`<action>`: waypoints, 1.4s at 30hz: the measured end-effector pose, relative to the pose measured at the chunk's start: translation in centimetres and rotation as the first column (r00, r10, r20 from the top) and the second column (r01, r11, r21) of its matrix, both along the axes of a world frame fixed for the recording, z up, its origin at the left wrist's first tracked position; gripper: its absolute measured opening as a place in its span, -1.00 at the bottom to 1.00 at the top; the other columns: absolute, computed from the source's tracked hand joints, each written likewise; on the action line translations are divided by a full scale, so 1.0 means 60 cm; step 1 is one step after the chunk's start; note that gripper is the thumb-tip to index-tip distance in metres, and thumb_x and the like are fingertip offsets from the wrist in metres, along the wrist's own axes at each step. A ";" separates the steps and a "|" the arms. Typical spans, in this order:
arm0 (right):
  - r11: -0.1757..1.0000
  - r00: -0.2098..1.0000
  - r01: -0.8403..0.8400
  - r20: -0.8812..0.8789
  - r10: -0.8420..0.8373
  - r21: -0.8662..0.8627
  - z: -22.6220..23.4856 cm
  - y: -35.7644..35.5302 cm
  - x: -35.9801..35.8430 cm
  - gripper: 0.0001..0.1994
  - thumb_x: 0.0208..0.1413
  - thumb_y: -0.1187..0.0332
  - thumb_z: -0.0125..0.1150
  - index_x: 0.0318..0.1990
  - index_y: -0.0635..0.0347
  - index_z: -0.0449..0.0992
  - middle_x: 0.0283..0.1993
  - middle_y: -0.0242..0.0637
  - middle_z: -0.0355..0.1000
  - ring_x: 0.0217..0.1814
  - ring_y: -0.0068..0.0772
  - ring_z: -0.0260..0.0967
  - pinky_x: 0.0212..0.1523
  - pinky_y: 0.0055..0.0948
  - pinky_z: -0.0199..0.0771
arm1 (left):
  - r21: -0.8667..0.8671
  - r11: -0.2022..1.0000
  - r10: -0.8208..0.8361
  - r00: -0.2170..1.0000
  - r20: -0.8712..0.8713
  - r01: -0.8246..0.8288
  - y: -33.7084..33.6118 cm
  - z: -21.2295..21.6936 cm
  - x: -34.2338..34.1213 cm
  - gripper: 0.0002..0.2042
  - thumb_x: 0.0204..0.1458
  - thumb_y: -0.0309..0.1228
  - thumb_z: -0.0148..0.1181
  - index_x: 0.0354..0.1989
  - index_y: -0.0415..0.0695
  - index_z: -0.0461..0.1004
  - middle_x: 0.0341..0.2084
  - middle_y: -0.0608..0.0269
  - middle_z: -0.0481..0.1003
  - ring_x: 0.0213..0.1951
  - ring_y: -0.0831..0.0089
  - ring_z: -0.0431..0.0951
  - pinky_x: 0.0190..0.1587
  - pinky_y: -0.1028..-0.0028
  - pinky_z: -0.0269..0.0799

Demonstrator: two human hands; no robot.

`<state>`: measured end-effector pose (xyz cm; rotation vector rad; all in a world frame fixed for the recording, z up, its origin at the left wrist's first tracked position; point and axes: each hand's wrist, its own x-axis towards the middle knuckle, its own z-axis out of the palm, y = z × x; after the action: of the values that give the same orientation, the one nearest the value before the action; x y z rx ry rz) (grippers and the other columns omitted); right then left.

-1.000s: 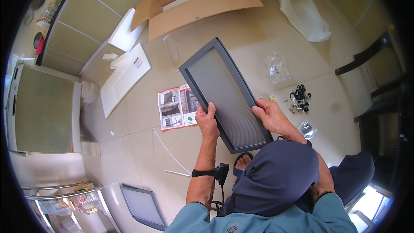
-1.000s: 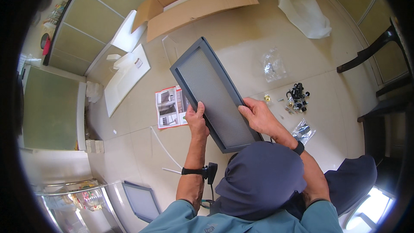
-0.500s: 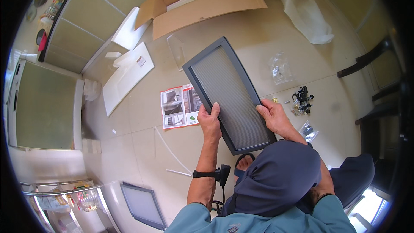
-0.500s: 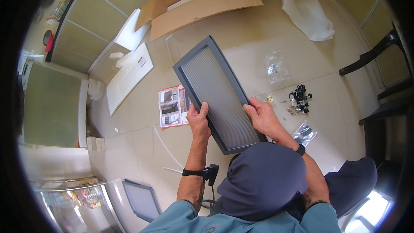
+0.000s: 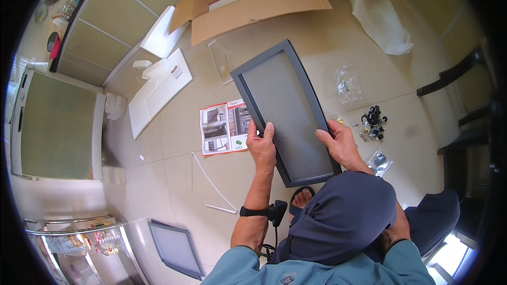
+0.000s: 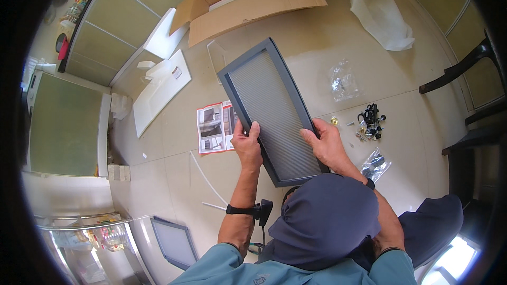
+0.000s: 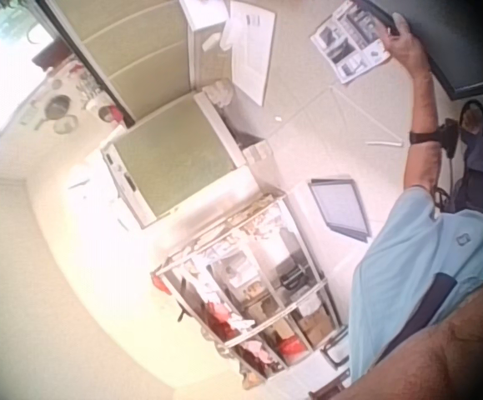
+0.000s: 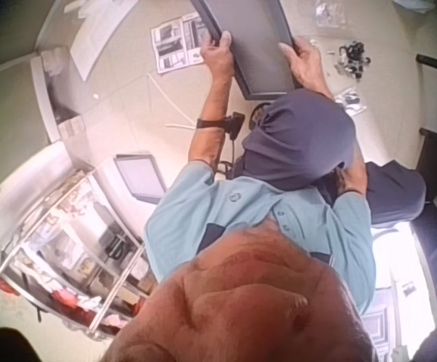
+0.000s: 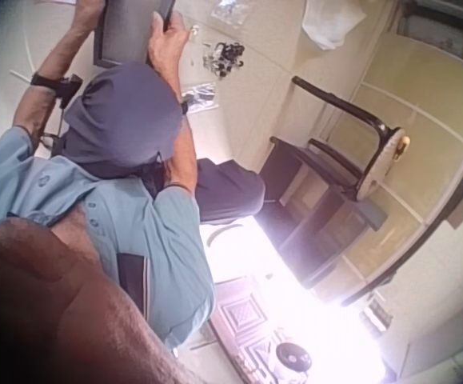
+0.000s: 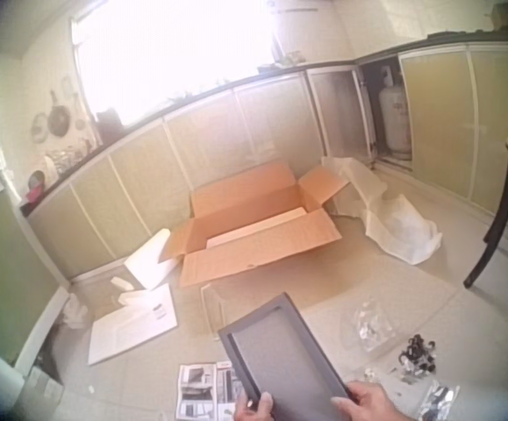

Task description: The person unboxes small hardware components from plastic packaging, refers to an instruction manual, and cuts a plastic retaining band on a shelf frame component using shears.

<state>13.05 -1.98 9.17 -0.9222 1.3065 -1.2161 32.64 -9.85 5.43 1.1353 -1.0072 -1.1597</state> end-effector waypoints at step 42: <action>0.996 0.781 0.091 -0.621 -0.065 0.010 0.036 -0.025 -0.025 -0.78 0.08 0.46 0.23 -0.16 0.38 0.42 -0.36 0.09 0.50 -0.38 -0.01 0.48 -0.30 -0.32 0.44 | 0.208 0.977 0.097 0.974 -0.204 -0.053 -0.030 -0.077 -0.084 -0.79 0.30 -0.41 -0.07 -0.28 -0.26 0.47 -0.51 0.43 0.40 -0.46 0.63 0.30 -0.37 0.56 0.24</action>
<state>11.55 -3.45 11.35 -1.3183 1.8999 -0.9657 27.60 -11.65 0.82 1.1683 -0.6875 -1.3138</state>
